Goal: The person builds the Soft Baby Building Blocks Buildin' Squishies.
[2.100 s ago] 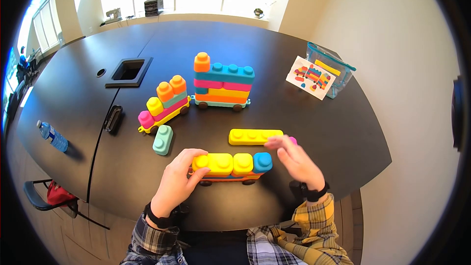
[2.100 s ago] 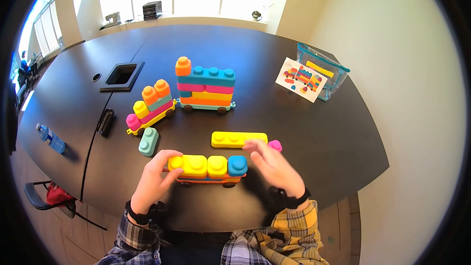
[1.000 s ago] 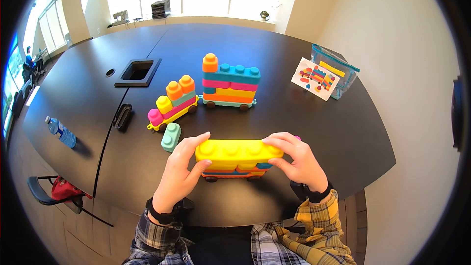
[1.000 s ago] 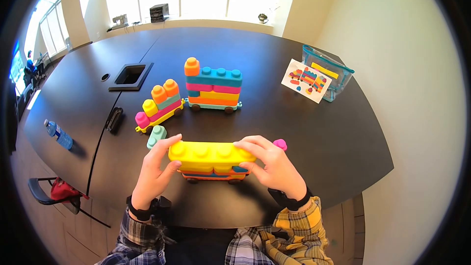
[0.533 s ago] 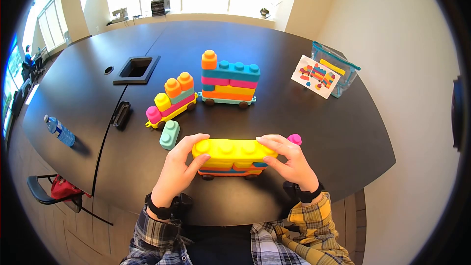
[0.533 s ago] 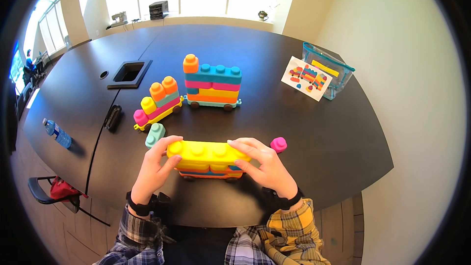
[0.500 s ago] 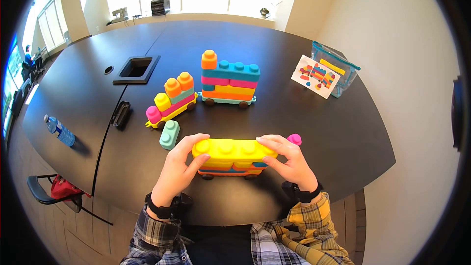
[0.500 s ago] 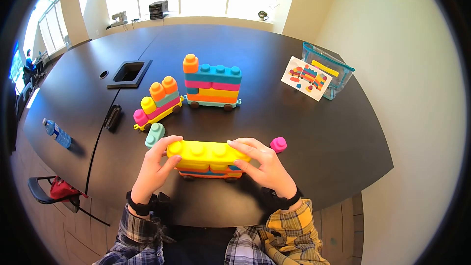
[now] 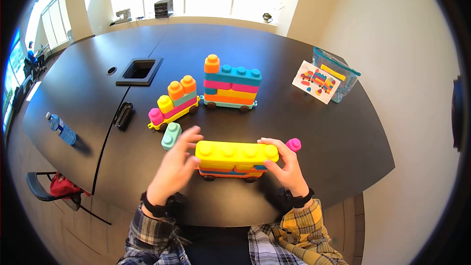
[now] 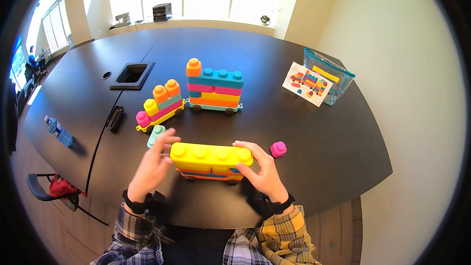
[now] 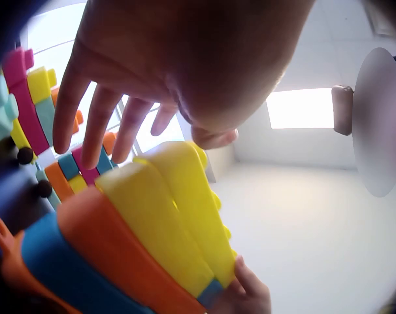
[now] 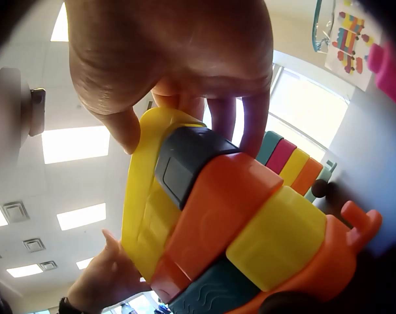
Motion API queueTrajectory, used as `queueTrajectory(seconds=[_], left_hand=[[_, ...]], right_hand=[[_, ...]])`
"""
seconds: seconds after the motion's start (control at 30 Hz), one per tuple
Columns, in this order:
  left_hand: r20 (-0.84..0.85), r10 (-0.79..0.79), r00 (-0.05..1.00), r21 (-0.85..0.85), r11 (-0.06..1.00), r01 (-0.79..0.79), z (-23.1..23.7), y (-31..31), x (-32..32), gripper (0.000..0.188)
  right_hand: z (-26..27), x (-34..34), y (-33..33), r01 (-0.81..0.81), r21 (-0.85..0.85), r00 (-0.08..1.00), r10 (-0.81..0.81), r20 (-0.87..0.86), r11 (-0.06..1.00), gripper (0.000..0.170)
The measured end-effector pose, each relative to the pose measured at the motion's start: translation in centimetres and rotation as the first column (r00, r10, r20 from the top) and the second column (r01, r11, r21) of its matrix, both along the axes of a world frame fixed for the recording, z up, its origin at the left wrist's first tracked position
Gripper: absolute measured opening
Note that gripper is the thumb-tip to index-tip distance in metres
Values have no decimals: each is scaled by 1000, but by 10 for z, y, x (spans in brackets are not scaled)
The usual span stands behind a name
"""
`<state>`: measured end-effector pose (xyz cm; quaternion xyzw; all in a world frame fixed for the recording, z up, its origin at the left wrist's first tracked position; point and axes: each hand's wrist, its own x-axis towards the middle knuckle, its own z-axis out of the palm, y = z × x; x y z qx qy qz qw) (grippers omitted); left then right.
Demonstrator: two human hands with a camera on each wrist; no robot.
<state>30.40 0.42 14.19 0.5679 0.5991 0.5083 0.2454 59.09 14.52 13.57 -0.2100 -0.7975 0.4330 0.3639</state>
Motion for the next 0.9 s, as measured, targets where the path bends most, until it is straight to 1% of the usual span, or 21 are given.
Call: queueTrajectory(seconds=[0.03, 0.07, 0.1, 0.13, 0.17, 0.2, 0.23, 0.27, 0.33, 0.37, 0.43, 0.5, 0.57, 0.6, 0.63, 0.67, 0.7, 0.73, 0.8, 0.87, 0.9], left_hand=[[-20, 73, 997, 31, 997, -73, -8, 2, -15, 65], [-34, 212, 977, -46, 976, -214, -1, 4, -24, 67], [-246, 293, 924, -50, 948, -314, -8, 11, -44, 69], [-447, 354, 822, -33, 912, -410, -23, 20, -64, 70], [-448, 352, 822, -34, 912, -409, -32, 25, -74, 70], [-608, 311, 731, -32, 910, -413, -40, 30, -82, 75], [-746, 259, 614, -27, 909, -417, -47, 35, -86, 80], [-747, 260, 612, -25, 909, -417, -49, 37, -85, 80], [-782, 154, 604, -199, 857, -475, -53, 43, -81, 85], [-770, 156, 619, -224, 842, -491, -64, 47, -88, 80], [-763, 145, 630, -229, 851, -473, -74, 50, -97, 76], [-755, 133, 642, -238, 857, -457, -75, 48, -99, 71], [-723, 145, 676, -181, 904, -388, -67, 43, -99, 59], [-724, 149, 674, -177, 904, -390, -59, 42, -97, 59], [-666, 213, 715, -45, 945, -324, -50, 41, -94, 54], [-597, 263, 758, 92, 961, -261, -34, 39, -88, 49], [-466, 227, 855, 40, 971, -236, -7, 38, -74, 42], [-468, 226, 855, 37, 971, -236, 12, 38, -61, 42], [-281, 201, 938, 154, 975, -162, 40, 37, -39, 43], [-338, 76, 938, 316, 948, 38, 57, 33, -21, 43], [-384, -32, 923, 370, 910, 185, 59, 37, -16, 43]], right_hand=[[0, 0, 1, 2, 12, 1000, -3, 10, 1000, 52], [0, 0, 1, 2, 16, 1000, -2, 8, 1000, 52], [-1, 0, 1, 6, -1, 1000, -6, -18, 1000, 50], [-2, -1, -1, 11, -21, 999, -12, -44, 1000, 48], [-4, -1, -1, 11, -23, 999, -12, -45, 1000, 48], [-5, -1, 0, 7, -37, 999, -9, -54, 999, 48], [-5, -1, 0, 2, -50, 998, -6, -63, 999, 48], [-7, -2, 0, 2, -49, 998, -5, -66, 999, 48], [-8, -1, 0, -3, -66, 998, -2, -68, 998, 48], [-7, -1, 1, -1, -64, 998, -4, -70, 998, 48], [-6, -1, 0, -4, -59, 997, 0, -73, 998, 48], [-8, -1, 0, 3, -48, 998, -7, -68, 999, 48], [-8, -1, 0, 5, -31, 998, -7, -64, 999, 48], [-9, -2, 0, 2, -44, 997, -5, -71, 999, 48], [-9, -2, 0, -1, -58, 997, -4, -77, 998, 48], [-9, -2, 1, -1, -57, 997, -4, -78, 998, 48], [-9, -2, 1, 1, -51, 997, -5, -78, 999, 48], [-10, -2, 1, 3, -46, 997, -6, -77, 999, 48], [-11, -3, 1, 1, -63, 997, -6, -79, 998, 48], [-11, -3, 0, 0, -78, 997, -6, -80, 997, 48], [-10, -3, 0, 2, -80, 997, -8, -77, 997, 48]])
